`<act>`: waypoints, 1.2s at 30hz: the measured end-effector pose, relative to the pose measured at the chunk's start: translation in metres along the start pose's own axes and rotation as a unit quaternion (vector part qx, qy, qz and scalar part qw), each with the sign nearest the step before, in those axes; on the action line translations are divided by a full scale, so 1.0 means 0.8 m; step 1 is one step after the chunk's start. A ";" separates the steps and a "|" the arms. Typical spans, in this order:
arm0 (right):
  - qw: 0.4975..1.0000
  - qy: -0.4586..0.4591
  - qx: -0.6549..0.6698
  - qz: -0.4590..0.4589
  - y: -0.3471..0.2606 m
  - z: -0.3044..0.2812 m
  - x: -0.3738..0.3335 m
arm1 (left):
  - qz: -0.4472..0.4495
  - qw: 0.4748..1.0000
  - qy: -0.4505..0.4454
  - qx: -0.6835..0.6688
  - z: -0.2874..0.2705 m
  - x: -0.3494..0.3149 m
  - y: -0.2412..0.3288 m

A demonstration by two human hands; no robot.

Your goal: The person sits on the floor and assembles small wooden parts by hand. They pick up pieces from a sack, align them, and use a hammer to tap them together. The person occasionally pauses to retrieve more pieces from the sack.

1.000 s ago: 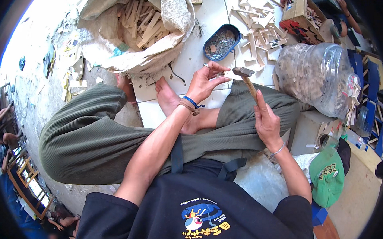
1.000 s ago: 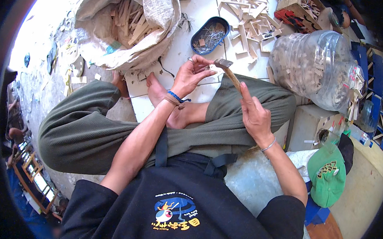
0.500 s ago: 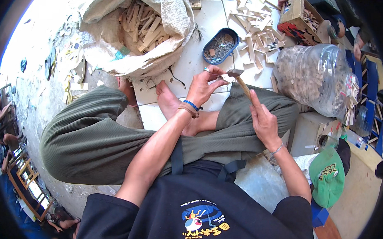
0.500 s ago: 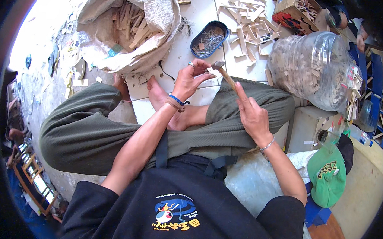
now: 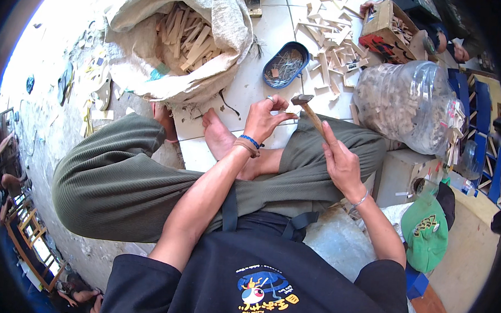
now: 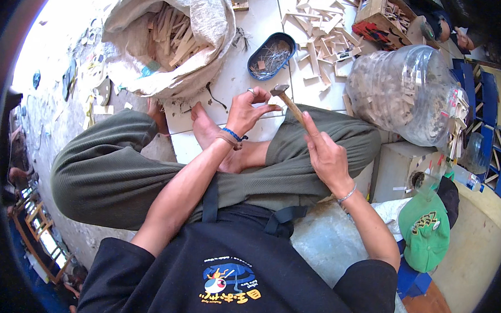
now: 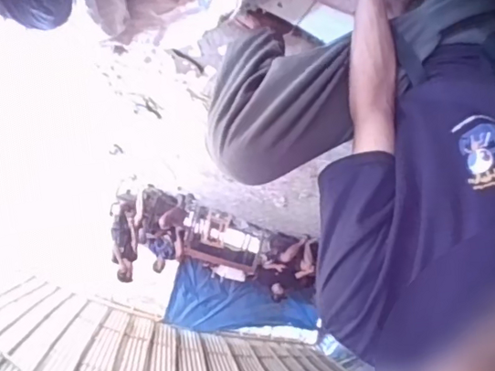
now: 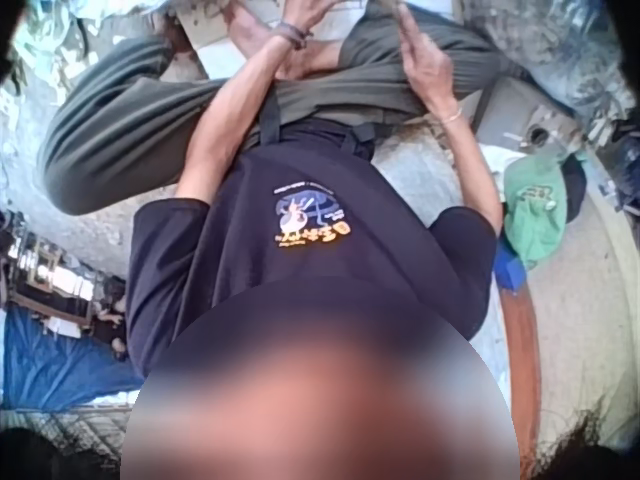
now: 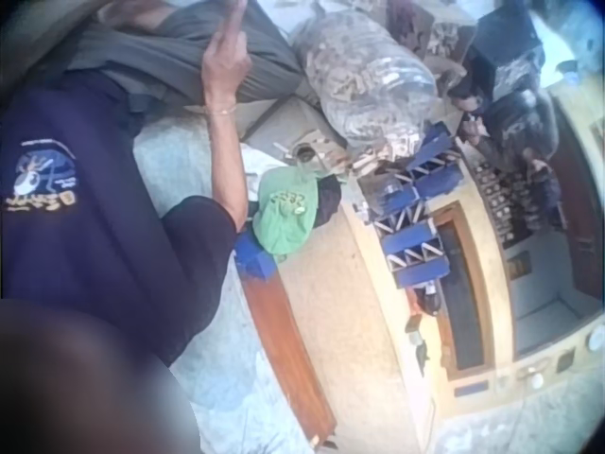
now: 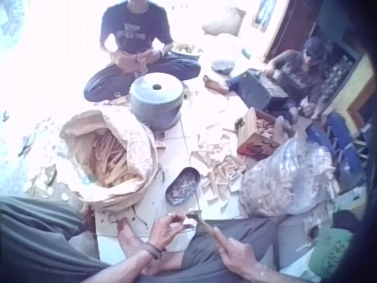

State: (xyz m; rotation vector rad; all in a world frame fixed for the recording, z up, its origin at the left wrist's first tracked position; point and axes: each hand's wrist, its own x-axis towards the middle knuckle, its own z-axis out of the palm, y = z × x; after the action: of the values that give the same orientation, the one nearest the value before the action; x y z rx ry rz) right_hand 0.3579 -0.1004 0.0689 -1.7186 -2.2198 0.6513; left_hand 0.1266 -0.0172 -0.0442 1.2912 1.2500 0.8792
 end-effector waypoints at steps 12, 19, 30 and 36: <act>0.992 0.009 -0.115 -0.054 0.005 -0.007 0.000 | 0.012 1.000 0.003 -0.019 0.001 0.005 -0.009; 0.991 0.011 -0.108 -0.075 0.007 -0.009 -0.002 | -0.008 1.000 -0.008 -0.006 0.000 0.006 -0.012; 0.991 0.004 -0.101 -0.092 0.016 -0.008 -0.004 | 0.000 1.000 -0.011 -0.022 -0.001 0.008 -0.013; 0.993 0.077 0.013 -0.092 0.015 -0.004 -0.006 | -0.020 0.999 -0.016 -0.038 -0.001 0.007 -0.013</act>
State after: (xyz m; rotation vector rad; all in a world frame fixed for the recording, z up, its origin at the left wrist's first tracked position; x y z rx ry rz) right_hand 0.3707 -0.1017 0.0659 -1.4761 -2.2163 0.4839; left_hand 0.1248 -0.0131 -0.0554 1.2129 1.2020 0.8654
